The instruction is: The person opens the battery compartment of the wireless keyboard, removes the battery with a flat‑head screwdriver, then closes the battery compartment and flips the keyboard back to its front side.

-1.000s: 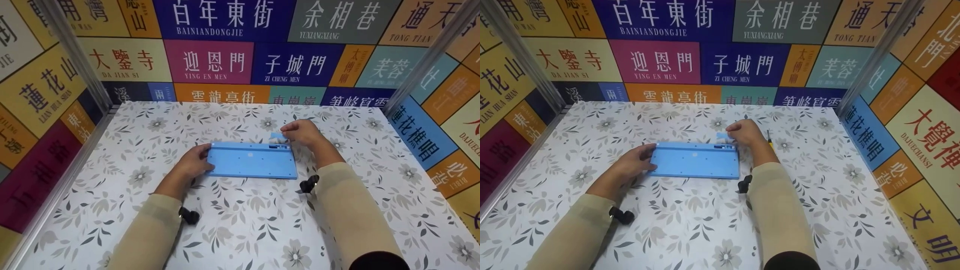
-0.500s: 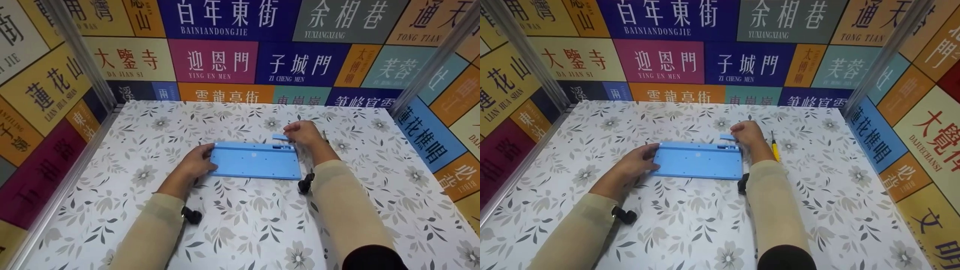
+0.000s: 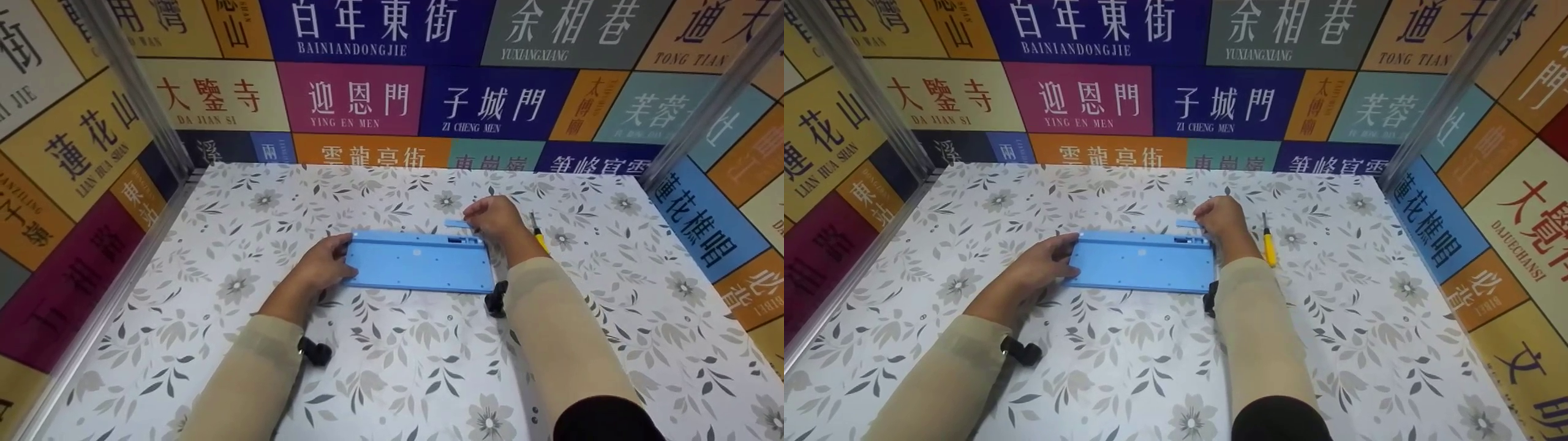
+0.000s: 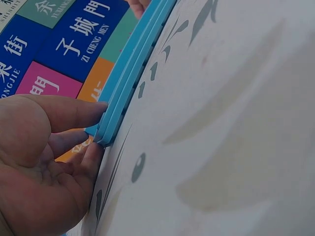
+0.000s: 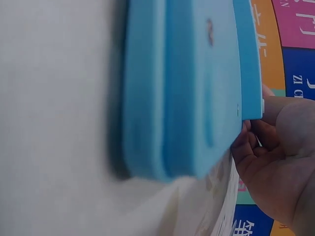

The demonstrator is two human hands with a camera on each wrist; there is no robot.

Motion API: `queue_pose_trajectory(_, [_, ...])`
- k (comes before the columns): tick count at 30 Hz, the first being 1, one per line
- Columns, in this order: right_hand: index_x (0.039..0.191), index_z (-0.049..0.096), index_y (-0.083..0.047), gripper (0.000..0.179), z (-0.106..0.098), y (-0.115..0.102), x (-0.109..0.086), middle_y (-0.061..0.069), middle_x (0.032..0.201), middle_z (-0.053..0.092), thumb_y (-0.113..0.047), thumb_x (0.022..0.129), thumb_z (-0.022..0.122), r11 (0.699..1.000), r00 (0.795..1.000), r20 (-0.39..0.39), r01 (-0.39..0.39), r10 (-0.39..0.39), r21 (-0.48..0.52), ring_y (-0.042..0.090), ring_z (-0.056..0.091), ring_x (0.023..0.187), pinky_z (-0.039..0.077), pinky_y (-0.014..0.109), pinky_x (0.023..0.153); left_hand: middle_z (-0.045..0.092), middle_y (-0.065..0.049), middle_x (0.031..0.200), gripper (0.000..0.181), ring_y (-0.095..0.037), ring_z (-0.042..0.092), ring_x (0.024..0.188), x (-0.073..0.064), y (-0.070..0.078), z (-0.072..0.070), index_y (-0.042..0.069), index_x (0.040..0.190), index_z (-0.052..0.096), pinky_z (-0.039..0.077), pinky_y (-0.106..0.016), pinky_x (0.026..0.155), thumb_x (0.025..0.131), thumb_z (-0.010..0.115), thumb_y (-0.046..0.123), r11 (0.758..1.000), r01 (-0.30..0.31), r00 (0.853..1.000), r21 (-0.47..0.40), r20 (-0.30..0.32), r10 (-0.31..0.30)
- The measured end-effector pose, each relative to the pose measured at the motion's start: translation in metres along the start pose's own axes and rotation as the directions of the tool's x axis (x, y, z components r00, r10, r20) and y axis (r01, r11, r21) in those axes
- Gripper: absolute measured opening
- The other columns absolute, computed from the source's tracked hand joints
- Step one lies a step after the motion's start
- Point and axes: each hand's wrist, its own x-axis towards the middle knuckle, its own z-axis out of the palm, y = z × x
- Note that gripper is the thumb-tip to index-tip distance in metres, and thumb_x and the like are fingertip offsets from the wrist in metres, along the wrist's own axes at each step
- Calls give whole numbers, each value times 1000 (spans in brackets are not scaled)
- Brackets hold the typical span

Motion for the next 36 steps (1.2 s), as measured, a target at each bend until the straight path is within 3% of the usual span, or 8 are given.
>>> queue_pose_trajectory(8, [124,76,-15,21,-7,0,-2,8,130,73,-16,104,71,1000,1000,-10,-14,14,11,24,66,115,55,41,102,50,-11,164,88,-30,44,156,-1,2,-1,19,165,42,33,-46,133,88,79,-2,999,25,1000,-32,1,-25])
queue_pose_trajectory(12, [129,75,-14,27,-17,0,-11,10,134,72,-23,104,70,999,999,-12,46,-46,5,26,67,119,56,43,104,49,-9,166,89,-30,42,157,-1,1,-2,21,165,42,30,-46,134,88,79,-1,998,38,999,-41,2,-38])
queue_pose_trajectory(18, [129,75,-12,37,-34,4,-31,15,130,72,-38,105,67,996,995,-33,94,-94,-1,25,68,111,57,35,93,48,-7,166,87,-29,41,159,-1,2,-4,21,165,42,28,-46,135,89,78,1,999,37,999,-26,2,-37])
queue_pose_trajectory(23, [130,74,-16,40,-46,12,-50,11,131,73,-45,104,68,996,995,-55,80,-78,48,22,68,112,56,36,97,48,-8,167,87,-30,40,159,0,2,-4,21,166,41,28,-47,135,89,77,1,1000,26,1000,-3,2,-26])
queue_pose_trajectory(29, [135,72,-15,47,-59,27,-68,7,130,73,-48,101,71,987,994,-65,91,-83,130,28,68,119,55,45,107,47,-8,168,87,-30,41,159,0,1,-3,20,166,41,29,-46,134,89,78,2,1000,9,1000,2,-2,-9])
queue_pose_trajectory(36, [141,67,-17,52,-75,46,-82,4,135,68,-49,101,72,977,995,-101,3,19,213,32,62,128,53,45,113,49,-9,165,87,-29,43,157,-1,1,0,19,165,42,33,-46,133,89,79,0,1000,7,1000,-17,-3,-7])
